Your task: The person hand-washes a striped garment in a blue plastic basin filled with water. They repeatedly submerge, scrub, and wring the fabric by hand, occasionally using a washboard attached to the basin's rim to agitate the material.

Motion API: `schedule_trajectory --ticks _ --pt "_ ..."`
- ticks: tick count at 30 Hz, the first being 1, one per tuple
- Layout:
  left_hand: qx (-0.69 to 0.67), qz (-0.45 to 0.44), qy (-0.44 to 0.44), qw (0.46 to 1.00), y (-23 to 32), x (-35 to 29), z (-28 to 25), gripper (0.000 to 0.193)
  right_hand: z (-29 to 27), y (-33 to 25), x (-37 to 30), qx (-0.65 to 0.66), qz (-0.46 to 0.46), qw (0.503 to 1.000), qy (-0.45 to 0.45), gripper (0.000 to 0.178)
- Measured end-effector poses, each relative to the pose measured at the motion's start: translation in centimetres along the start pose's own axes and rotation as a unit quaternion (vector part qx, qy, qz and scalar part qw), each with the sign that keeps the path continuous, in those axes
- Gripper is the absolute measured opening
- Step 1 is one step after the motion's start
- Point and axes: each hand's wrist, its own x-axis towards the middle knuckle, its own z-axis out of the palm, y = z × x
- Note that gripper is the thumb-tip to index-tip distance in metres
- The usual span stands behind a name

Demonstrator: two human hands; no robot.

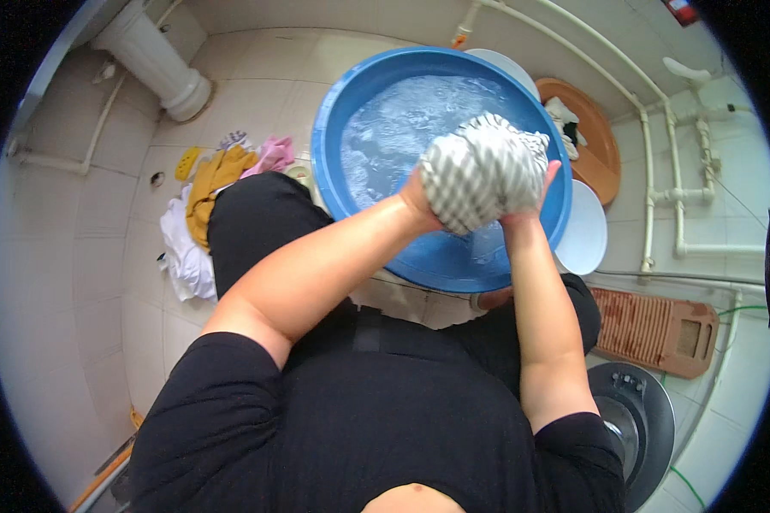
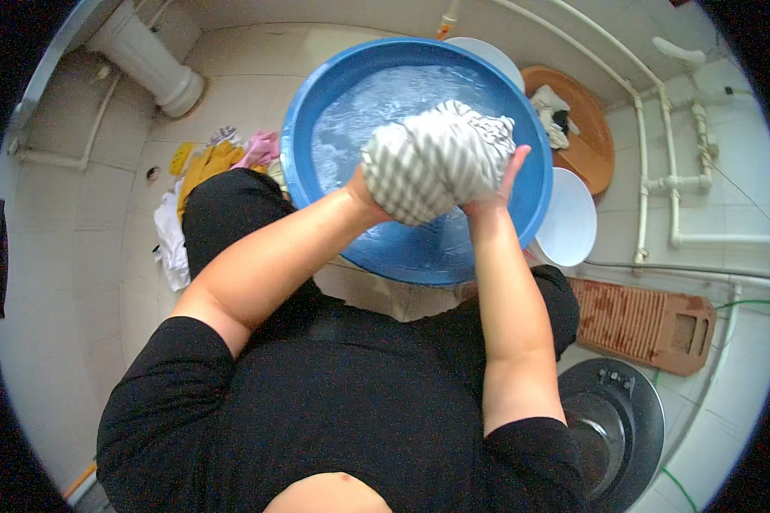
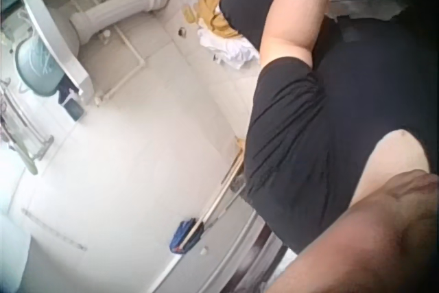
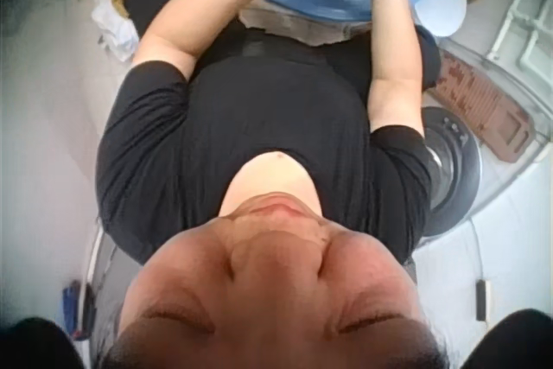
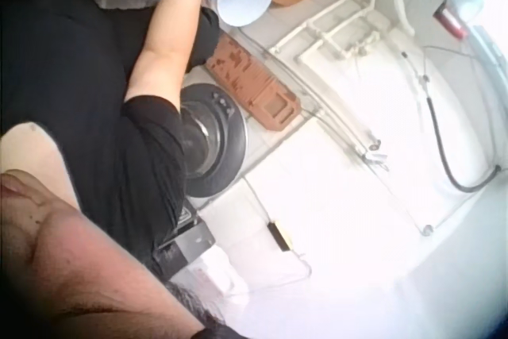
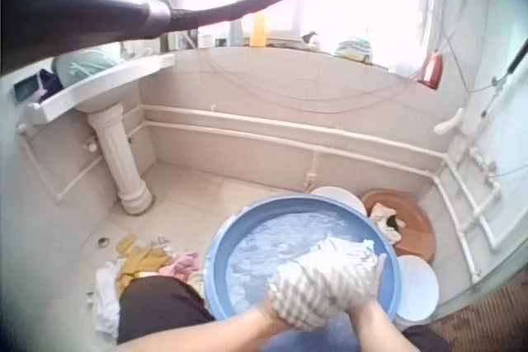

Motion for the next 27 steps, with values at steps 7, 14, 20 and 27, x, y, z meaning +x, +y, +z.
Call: schedule_trajectory --ticks 7,14,20,27 --pt "0.249 0.008 0.051 0.967 1.3 1.3 -2.0 0.043 -0.5 -2.1 2.1 0.155 0.037 0.984 -0.078 0.057" --pt "0.129 -0.013 0.165 0.978 2.6 1.3 -2.7 0.036 1.1 -1.4 1.1 -0.128 0.028 0.991 -0.01 0.037" --pt "0.526 0.11 0.061 0.841 3.6 2.4 -11.5 0.035 1.0 -1.2 0.9 -0.287 0.062 0.953 -0.068 0.031" --pt "0.728 0.224 0.014 0.647 2.9 1.7 -11.9 0.027 3.8 -0.6 -0.3 -0.59 -0.008 0.804 -0.075 0.017"
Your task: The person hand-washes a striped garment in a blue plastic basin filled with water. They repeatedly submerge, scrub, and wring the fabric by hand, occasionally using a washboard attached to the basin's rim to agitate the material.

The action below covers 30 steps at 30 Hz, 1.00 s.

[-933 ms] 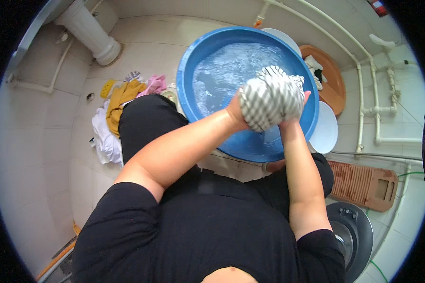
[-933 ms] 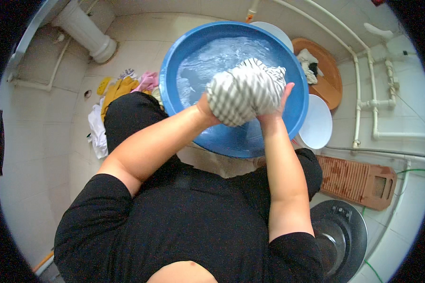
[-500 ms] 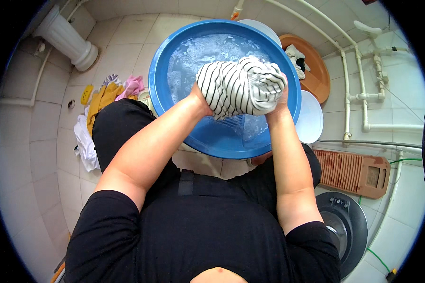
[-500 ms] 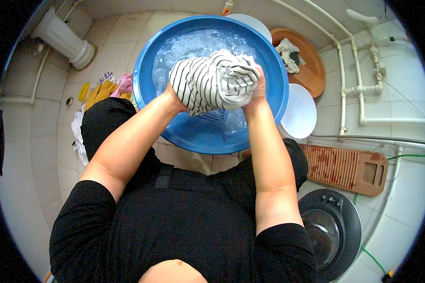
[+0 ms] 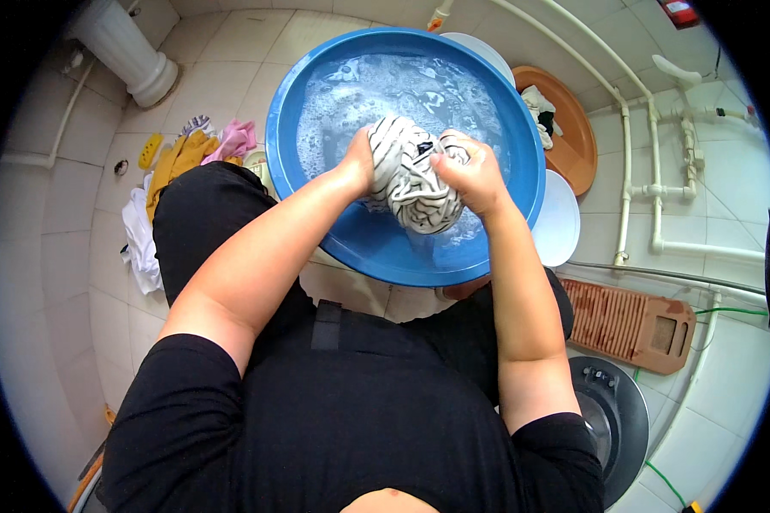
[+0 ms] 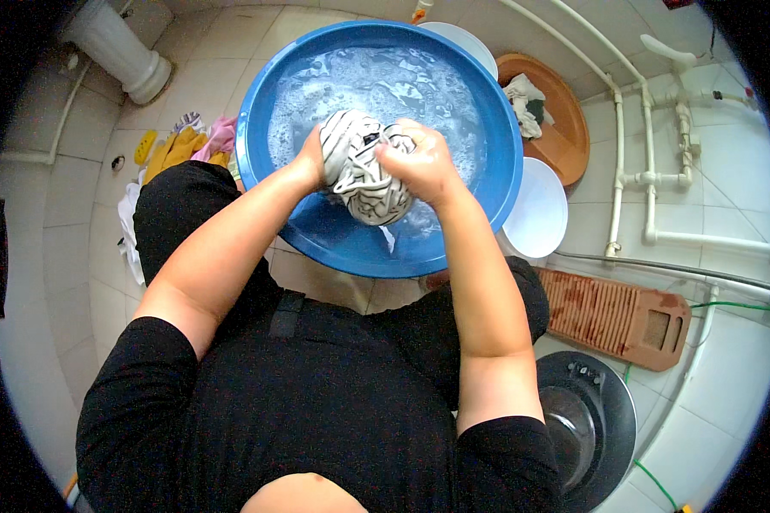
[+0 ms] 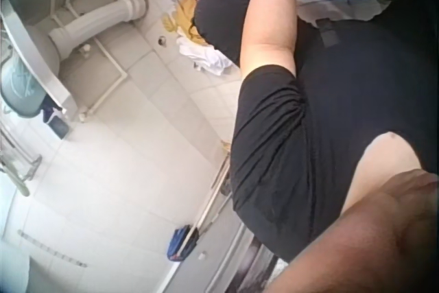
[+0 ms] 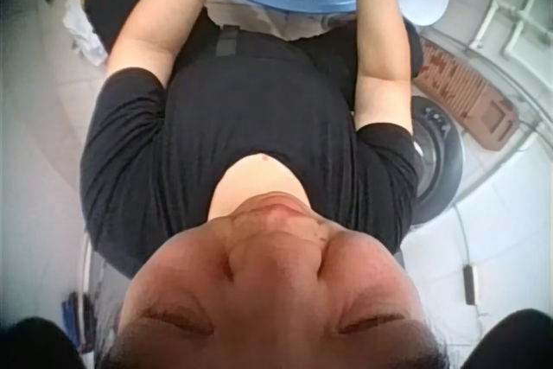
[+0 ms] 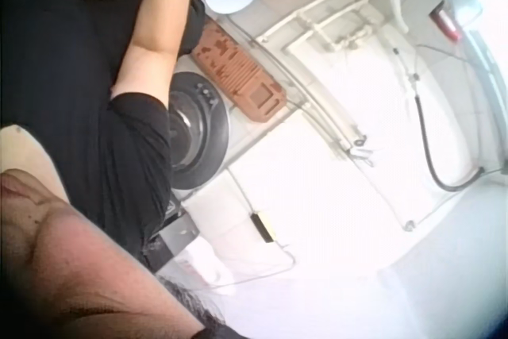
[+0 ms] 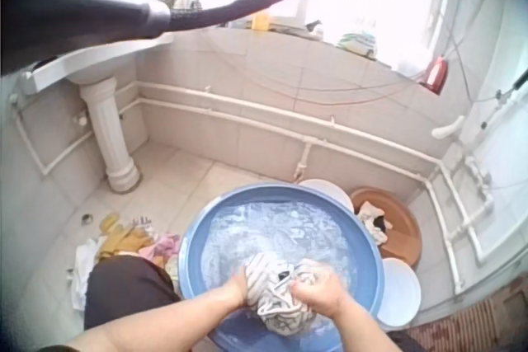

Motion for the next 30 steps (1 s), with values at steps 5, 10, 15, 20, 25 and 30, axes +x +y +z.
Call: schedule_trajectory --ticks 5,10,15,20,25,30 --pt "-0.404 -0.326 0.09 0.85 2.9 0.6 -0.4 0.018 1.3 -0.4 -0.4 -0.177 -0.124 0.976 0.013 0.019" --pt "-0.204 -0.319 0.081 0.922 2.8 0.3 -0.2 0.015 2.5 0.1 -0.8 -0.305 -0.145 0.94 0.049 0.022" --pt "-0.148 -0.321 0.083 0.932 1.4 -0.6 0.2 0.017 3.0 0.8 -1.1 -0.338 -0.154 0.927 0.057 0.021" --pt "-0.12 -0.294 0.083 0.944 -0.1 -1.0 0.5 0.021 3.0 0.8 -1.3 -0.344 -0.158 0.924 0.051 0.019" --pt "-0.164 -0.301 0.097 0.935 -0.3 -1.0 0.7 0.024 3.0 1.0 -1.4 -0.34 -0.146 0.928 0.047 0.019" --pt "0.065 -0.268 0.01 0.961 2.4 -0.3 0.5 0.023 2.9 1.3 -1.5 -0.352 -0.137 0.925 0.049 0.022"
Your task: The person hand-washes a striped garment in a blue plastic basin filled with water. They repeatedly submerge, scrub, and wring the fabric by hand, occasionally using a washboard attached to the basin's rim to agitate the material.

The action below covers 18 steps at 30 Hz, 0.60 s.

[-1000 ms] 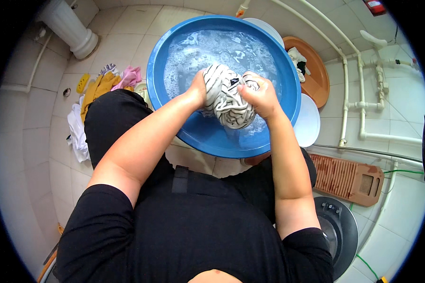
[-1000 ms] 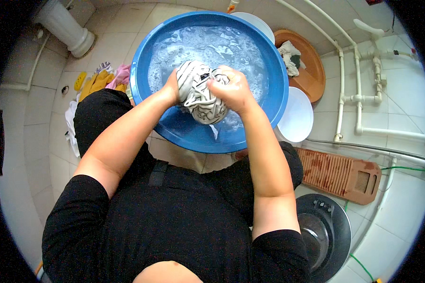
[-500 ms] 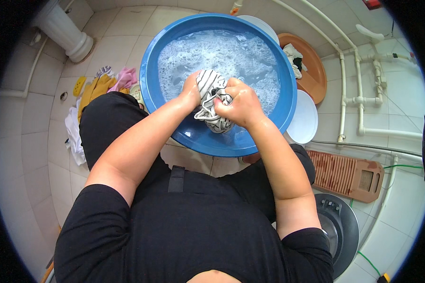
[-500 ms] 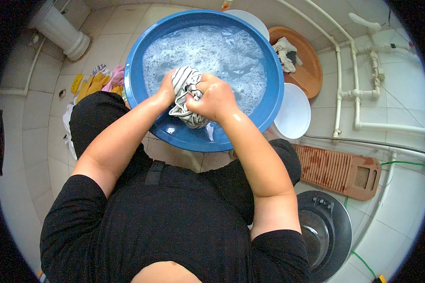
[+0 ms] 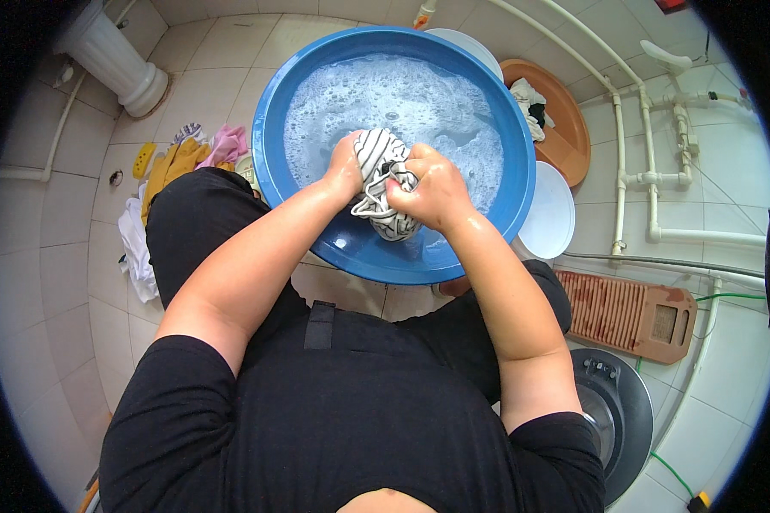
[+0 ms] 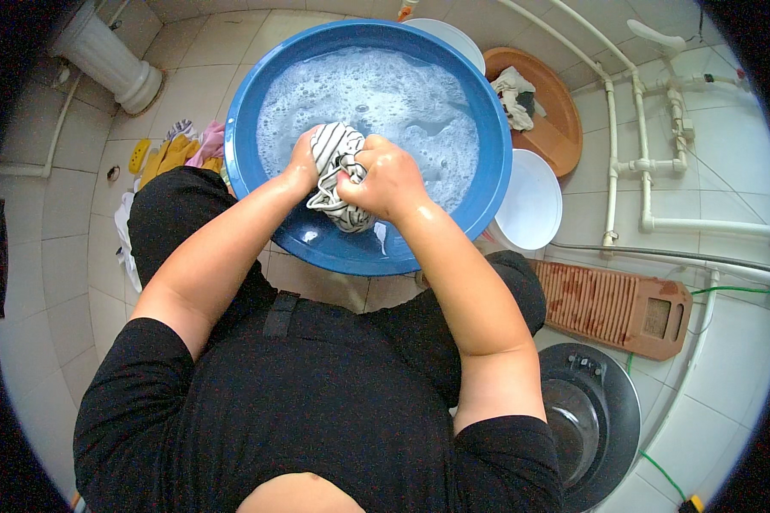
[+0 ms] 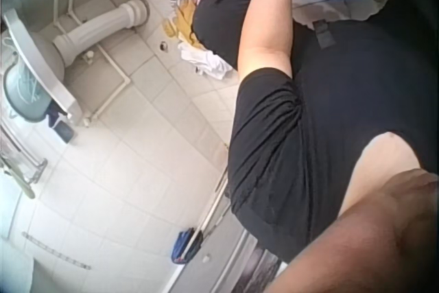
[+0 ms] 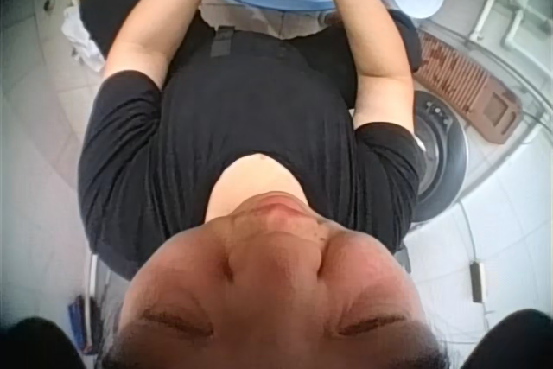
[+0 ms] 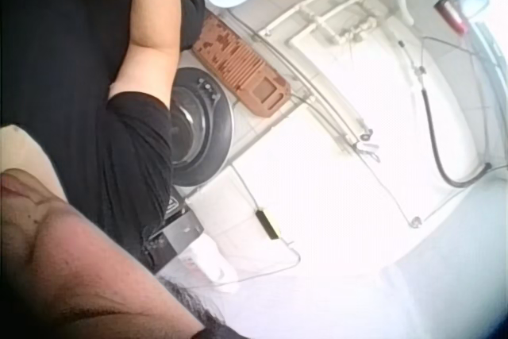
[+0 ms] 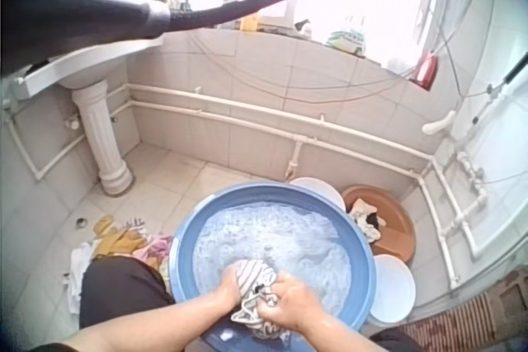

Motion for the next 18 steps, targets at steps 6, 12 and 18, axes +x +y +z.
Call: schedule_trajectory --ticks 6,12,18 --pt "-0.131 0.015 0.006 0.991 -1.5 0.3 0.2 0.019 0.0 -0.2 0.0 0.0 0.006 1.0 0.001 0.022" --pt "-0.376 -0.237 0.003 0.896 0.9 0.4 -0.8 0.026 0.0 2.5 0.2 0.296 0.177 0.939 -0.007 0.031" --pt "-0.594 -0.245 -0.058 0.764 5.3 0.4 -2.9 0.036 -3.2 6.4 0.9 0.674 0.423 0.603 0.057 0.038"
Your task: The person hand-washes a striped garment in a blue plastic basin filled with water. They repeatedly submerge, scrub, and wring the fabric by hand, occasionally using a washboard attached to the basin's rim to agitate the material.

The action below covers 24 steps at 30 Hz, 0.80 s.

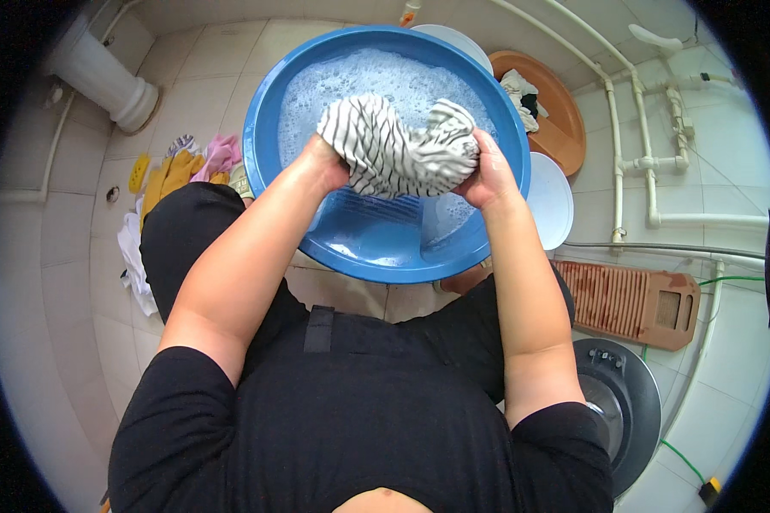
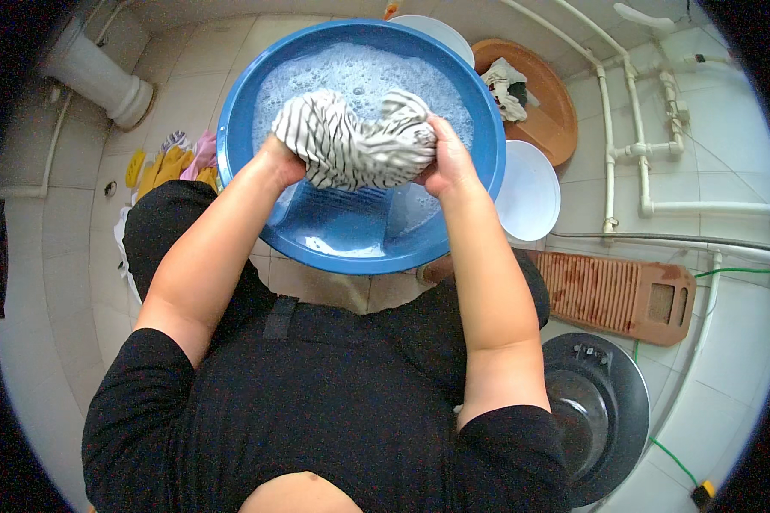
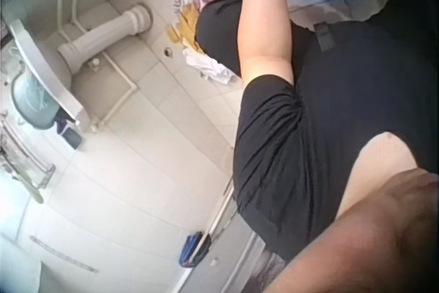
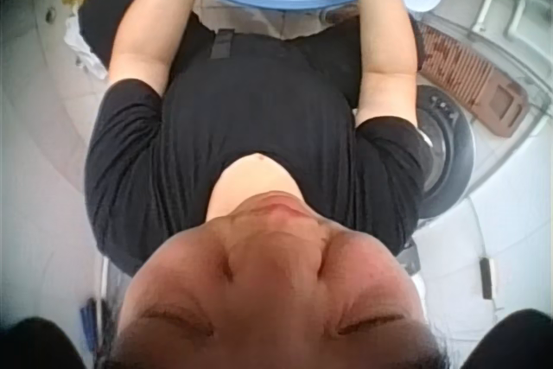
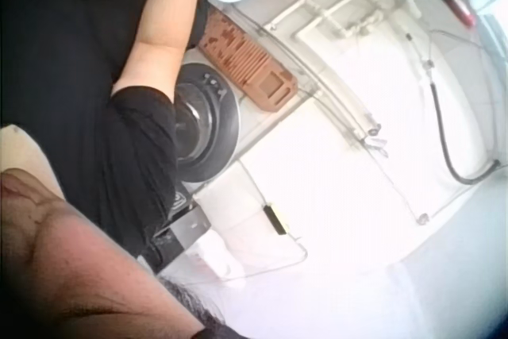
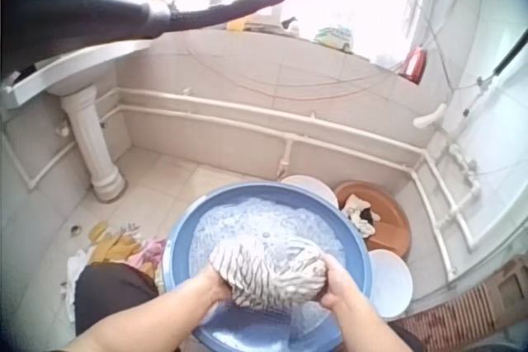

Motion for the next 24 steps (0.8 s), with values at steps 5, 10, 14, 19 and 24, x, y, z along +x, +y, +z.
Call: schedule_trajectory --ticks 5,10,14,19,24 --pt "0.034 0.02 -0.061 0.997 1.8 -0.8 0.1 0.042 -1.1 0.4 -0.5 0.011 0.034 0.999 0.024 0.045" --pt "0.053 0.017 -0.011 0.998 1.7 -0.4 -1.1 0.045 -2.7 0.6 -1.1 -0.238 -0.016 0.97 0.037 0.04" --pt "0.08 0.02 0.056 0.995 2.0 -1.0 -1.6 0.043 -2.9 -0.3 -1.9 -0.309 -0.142 0.939 0.06 0.032" --pt "0.353 0.219 0.186 0.89 2.1 -1.1 -1.6 0.043 -2.4 -3.2 -3.3 -0.098 -0.374 0.908 0.16 0.026" --pt "0.671 0.389 0.204 0.598 1.9 0.7 -3.6 0.047 -6.5 -2.6 0.4 -0.148 -0.394 0.876 0.234 0.029"
